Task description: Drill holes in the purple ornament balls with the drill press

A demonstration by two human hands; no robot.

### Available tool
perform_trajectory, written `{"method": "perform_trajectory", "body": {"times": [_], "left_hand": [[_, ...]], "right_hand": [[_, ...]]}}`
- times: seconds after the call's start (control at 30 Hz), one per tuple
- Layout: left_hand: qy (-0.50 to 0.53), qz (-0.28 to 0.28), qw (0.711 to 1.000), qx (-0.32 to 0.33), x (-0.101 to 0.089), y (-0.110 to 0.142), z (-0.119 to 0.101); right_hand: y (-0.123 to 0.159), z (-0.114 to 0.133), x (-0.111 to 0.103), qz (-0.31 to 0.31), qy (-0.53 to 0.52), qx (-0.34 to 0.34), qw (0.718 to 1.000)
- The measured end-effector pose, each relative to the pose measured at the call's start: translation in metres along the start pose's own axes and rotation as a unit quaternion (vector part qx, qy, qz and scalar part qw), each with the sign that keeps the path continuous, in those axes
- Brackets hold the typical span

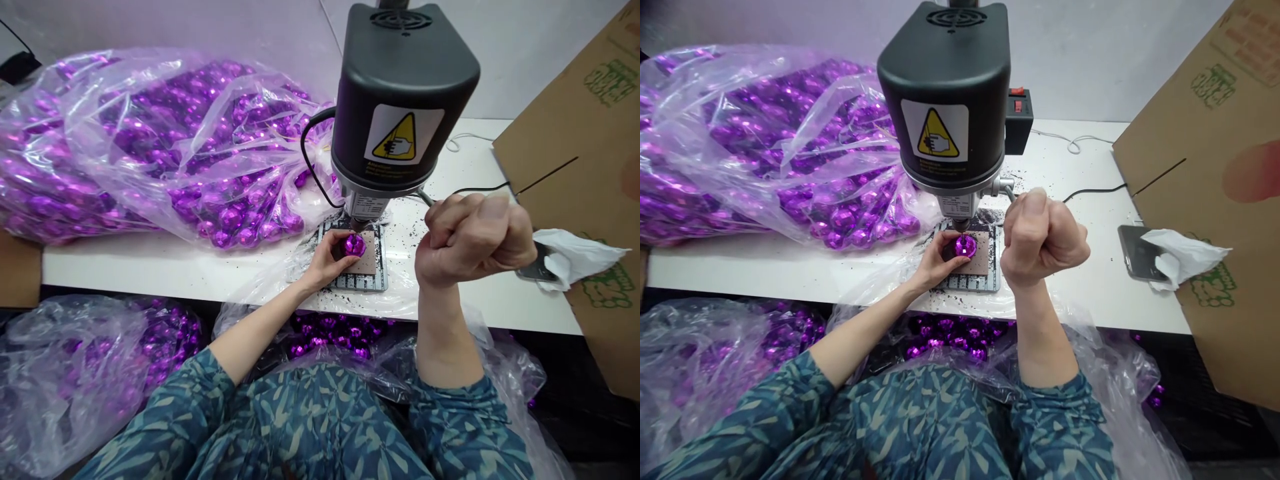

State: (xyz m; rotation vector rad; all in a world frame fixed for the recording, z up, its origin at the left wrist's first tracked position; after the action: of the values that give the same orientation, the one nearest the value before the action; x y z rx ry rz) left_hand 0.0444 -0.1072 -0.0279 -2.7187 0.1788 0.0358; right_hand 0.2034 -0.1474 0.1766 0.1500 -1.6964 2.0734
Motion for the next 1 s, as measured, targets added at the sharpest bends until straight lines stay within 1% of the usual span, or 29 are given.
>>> {"method": "perform_trajectory", "body": {"times": [0.13, 0.2, 0.37, 0.43, 0.5, 0.53, 0.6, 0.63, 0.67, 0.7, 0.77, 0.8, 0.83, 0.87, 0.9, 0.93, 0.97, 1.0], "left_hand": [[-0.002, -0.001, 1.0, 0.001, 0.0, -0.001, 0.003], [-0.004, 0.0, 1.0, -0.001, 0.0, -0.001, 0.004], [-0.006, 0.0, 1.0, -0.01, -0.001, -0.001, 0.002], [-0.014, -0.004, 1.0, -0.012, -0.001, -0.001, 0.0], [-0.023, -0.007, 1.0, -0.015, -0.001, -0.001, -0.001], [-0.025, -0.007, 1.0, -0.017, -0.001, -0.002, -0.001], [-0.025, -0.007, 0.999, -0.022, 0.001, -0.003, -0.002], [-0.026, -0.009, 0.999, -0.024, 0.001, -0.003, -0.004], [-0.033, -0.017, 0.999, -0.025, 0.001, -0.002, -0.006], [-0.047, -0.03, 0.998, -0.025, -0.001, 0.0, -0.01], [-0.094, -0.063, 0.993, -0.025, -0.009, 0.01, -0.024], [-0.119, -0.07, 0.99, -0.024, -0.013, 0.018, -0.033], [-0.14, -0.061, 0.988, -0.021, -0.018, 0.027, -0.044], [-0.154, -0.03, 0.987, -0.018, -0.021, 0.037, -0.056], [-0.161, 0.028, 0.986, -0.016, -0.022, 0.048, -0.067], [-0.164, 0.103, 0.981, -0.015, -0.022, 0.059, -0.077], [-0.168, 0.181, 0.969, -0.013, -0.022, 0.068, -0.085], [-0.173, 0.243, 0.954, -0.008, -0.024, 0.075, -0.091]], "right_hand": [[0.008, -0.001, -0.004, 0.021, -0.016, -0.059, 0.998], [0.011, -0.002, -0.006, 0.028, -0.027, -0.078, 0.996], [0.023, -0.01, -0.015, -0.004, 0.005, -0.063, 0.998], [0.026, -0.009, -0.016, -0.001, -0.003, -0.071, 0.997], [0.024, -0.005, -0.013, 0.002, -0.012, -0.071, 0.997], [0.019, -0.003, -0.01, 0.0, -0.014, -0.063, 0.998], [0.002, 0.0, -0.002, -0.008, -0.002, -0.022, 1.0], [-0.008, -0.001, 0.003, -0.013, 0.011, 0.011, 1.0], [-0.018, -0.004, 0.009, -0.012, 0.044, 0.064, 0.997], [-0.028, -0.008, 0.014, -0.004, 0.061, 0.106, 0.993], [-0.044, -0.015, 0.024, 0.014, 0.041, 0.156, 0.987], [-0.049, -0.018, 0.026, 0.013, 0.021, 0.168, 0.985], [-0.053, -0.02, 0.027, 0.012, 0.007, 0.174, 0.985], [-0.054, -0.022, 0.027, 0.011, 0.001, 0.176, 0.984], [-0.054, -0.023, 0.026, 0.011, 0.004, 0.175, 0.984], [-0.053, -0.023, 0.026, 0.013, 0.013, 0.174, 0.985], [-0.052, -0.023, 0.025, 0.015, 0.022, 0.172, 0.985], [-0.051, -0.023, 0.025, 0.018, 0.03, 0.173, 0.984]]}}
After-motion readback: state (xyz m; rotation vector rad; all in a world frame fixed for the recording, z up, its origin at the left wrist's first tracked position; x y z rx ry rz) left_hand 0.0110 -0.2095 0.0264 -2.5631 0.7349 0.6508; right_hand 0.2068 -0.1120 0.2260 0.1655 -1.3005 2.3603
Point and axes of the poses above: each hand's wrist, its own y-axis away from the middle knuckle, its own x-axis out of the palm, z = x × y, the point moved 5 cm from there along -y, towards the middle knuckle, and after that the axes turned 2 degrees about -z, right-handed, at the moved point
